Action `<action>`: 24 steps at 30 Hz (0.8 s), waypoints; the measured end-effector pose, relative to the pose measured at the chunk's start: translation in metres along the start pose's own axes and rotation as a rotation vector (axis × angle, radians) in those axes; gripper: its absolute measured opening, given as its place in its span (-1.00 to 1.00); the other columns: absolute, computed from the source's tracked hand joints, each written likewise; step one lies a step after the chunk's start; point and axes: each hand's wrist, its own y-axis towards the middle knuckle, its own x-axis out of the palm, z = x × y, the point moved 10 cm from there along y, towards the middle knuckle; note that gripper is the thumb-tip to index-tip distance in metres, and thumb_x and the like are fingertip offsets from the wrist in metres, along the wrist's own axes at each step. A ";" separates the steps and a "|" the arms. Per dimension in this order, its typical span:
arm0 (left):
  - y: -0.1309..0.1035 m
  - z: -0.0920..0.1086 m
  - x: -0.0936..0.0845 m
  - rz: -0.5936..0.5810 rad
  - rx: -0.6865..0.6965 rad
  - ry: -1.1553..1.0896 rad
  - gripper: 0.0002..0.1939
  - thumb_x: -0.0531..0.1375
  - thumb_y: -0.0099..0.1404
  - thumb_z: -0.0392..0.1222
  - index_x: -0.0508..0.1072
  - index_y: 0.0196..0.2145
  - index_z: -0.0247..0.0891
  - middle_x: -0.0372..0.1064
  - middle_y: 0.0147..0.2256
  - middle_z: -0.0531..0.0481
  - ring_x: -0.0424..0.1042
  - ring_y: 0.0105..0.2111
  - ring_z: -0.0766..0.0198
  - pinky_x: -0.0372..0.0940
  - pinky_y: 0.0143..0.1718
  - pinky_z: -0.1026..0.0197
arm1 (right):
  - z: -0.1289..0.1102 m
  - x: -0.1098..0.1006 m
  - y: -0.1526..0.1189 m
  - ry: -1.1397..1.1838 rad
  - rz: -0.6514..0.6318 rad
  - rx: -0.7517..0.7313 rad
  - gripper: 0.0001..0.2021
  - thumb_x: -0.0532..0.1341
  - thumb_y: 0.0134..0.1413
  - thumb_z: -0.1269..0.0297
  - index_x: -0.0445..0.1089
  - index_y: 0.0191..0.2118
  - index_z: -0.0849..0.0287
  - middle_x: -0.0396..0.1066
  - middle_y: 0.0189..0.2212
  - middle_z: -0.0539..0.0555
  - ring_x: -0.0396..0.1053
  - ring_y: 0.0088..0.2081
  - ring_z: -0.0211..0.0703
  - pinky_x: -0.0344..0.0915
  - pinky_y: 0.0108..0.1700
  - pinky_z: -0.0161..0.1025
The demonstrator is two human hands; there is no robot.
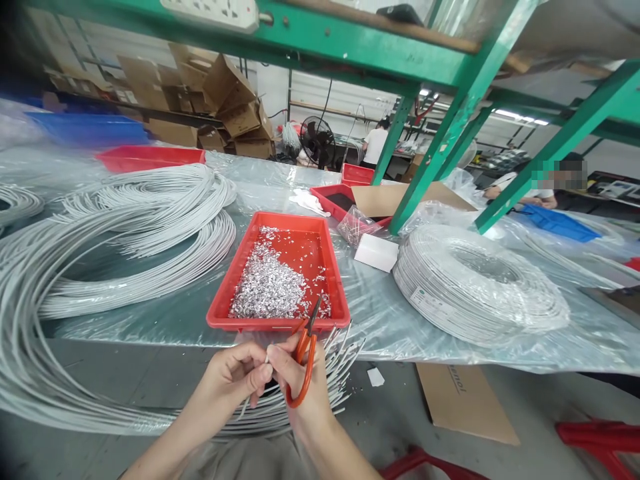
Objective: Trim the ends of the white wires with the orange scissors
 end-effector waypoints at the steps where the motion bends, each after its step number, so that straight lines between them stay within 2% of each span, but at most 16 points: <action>1: 0.000 0.000 -0.001 0.000 -0.007 -0.018 -0.70 0.24 0.07 -0.01 0.35 -0.54 -0.33 0.22 -0.66 0.11 0.18 -0.69 0.43 0.17 -0.67 0.38 | -0.001 0.000 -0.001 -0.001 -0.008 0.004 -0.69 0.25 -0.12 0.07 0.15 -0.59 0.11 -0.01 -0.79 -0.21 -0.05 -0.73 -0.37 -0.07 -0.67 -0.37; 4: -0.002 -0.001 -0.002 -0.008 -0.038 -0.086 -0.67 0.26 0.02 0.04 0.42 -0.49 -0.34 0.26 -0.65 0.09 0.22 -0.69 0.42 0.18 -0.68 0.37 | -0.012 -0.005 -0.001 -0.051 -0.051 0.006 -0.75 0.28 -0.10 0.13 0.30 -0.58 0.17 0.07 -0.78 -0.18 -0.05 -0.71 -0.39 -0.07 -0.65 -0.39; 7: -0.004 -0.001 0.003 -0.062 -0.062 -0.130 -0.61 0.23 0.03 0.10 0.44 -0.51 -0.36 0.26 -0.68 0.08 0.20 -0.74 0.43 0.14 -0.71 0.37 | -0.024 -0.006 -0.001 -0.127 -0.135 0.022 -0.83 0.39 -0.26 0.27 0.44 -0.50 0.20 0.18 -0.75 -0.15 0.03 -0.67 -0.39 0.00 -0.61 -0.40; 10: -0.006 0.002 0.009 -0.117 -0.061 -0.083 -0.59 0.19 0.08 0.11 0.39 -0.59 -0.36 0.22 -0.70 0.09 0.17 -0.76 0.45 0.09 -0.71 0.38 | -0.028 -0.002 -0.003 -0.191 -0.206 0.059 -0.83 0.43 -0.38 0.43 0.46 -0.54 0.23 0.21 -0.73 -0.13 0.04 -0.67 -0.39 -0.01 -0.61 -0.40; 16: -0.012 0.010 0.010 -0.165 -0.042 0.185 -0.72 0.09 0.19 -0.11 0.39 -0.55 -0.35 0.20 -0.66 0.09 0.17 -0.72 0.45 0.08 -0.68 0.39 | -0.040 0.003 -0.009 -0.474 -0.360 0.067 -0.85 0.39 -0.27 0.49 0.39 -0.56 0.24 0.02 -0.72 -0.19 -0.10 -0.64 -0.40 -0.13 -0.62 -0.39; 18: -0.013 0.013 0.009 -0.172 -0.021 0.266 -0.74 0.07 0.21 -0.18 0.40 -0.56 -0.36 0.19 -0.67 0.10 0.17 -0.70 0.45 0.08 -0.66 0.40 | -0.041 0.004 -0.010 -0.438 -0.387 0.090 -0.83 0.39 -0.32 0.53 0.38 -0.60 0.26 0.02 -0.72 -0.18 -0.11 -0.65 -0.40 -0.15 -0.63 -0.39; 20: -0.012 0.013 0.007 -0.168 -0.026 0.255 -0.74 0.09 0.20 -0.17 0.41 -0.54 -0.36 0.19 -0.67 0.10 0.18 -0.70 0.45 0.08 -0.67 0.40 | -0.039 0.003 -0.009 -0.293 -0.360 0.110 -0.81 0.41 -0.37 0.54 0.37 -0.64 0.26 0.09 -0.74 -0.16 -0.05 -0.66 -0.40 -0.10 -0.63 -0.39; 22: -0.010 0.008 0.008 -0.170 -0.060 0.144 -0.72 0.14 0.17 -0.07 0.43 -0.52 -0.37 0.21 -0.68 0.09 0.17 -0.73 0.46 0.08 -0.70 0.40 | -0.033 0.003 -0.007 -0.152 -0.304 0.105 -0.78 0.42 -0.38 0.47 0.34 -0.64 0.24 0.18 -0.76 -0.13 0.06 -0.67 -0.36 0.00 -0.60 -0.36; 24: -0.007 0.004 0.011 -0.163 -0.085 -0.004 -0.65 0.19 0.10 0.04 0.44 -0.53 -0.37 0.23 -0.69 0.09 0.15 -0.76 0.47 0.06 -0.74 0.41 | -0.024 0.003 -0.005 -0.063 -0.231 0.077 -0.76 0.41 -0.32 0.33 0.30 -0.61 0.19 0.21 -0.76 -0.12 0.12 -0.68 -0.33 0.04 -0.59 -0.35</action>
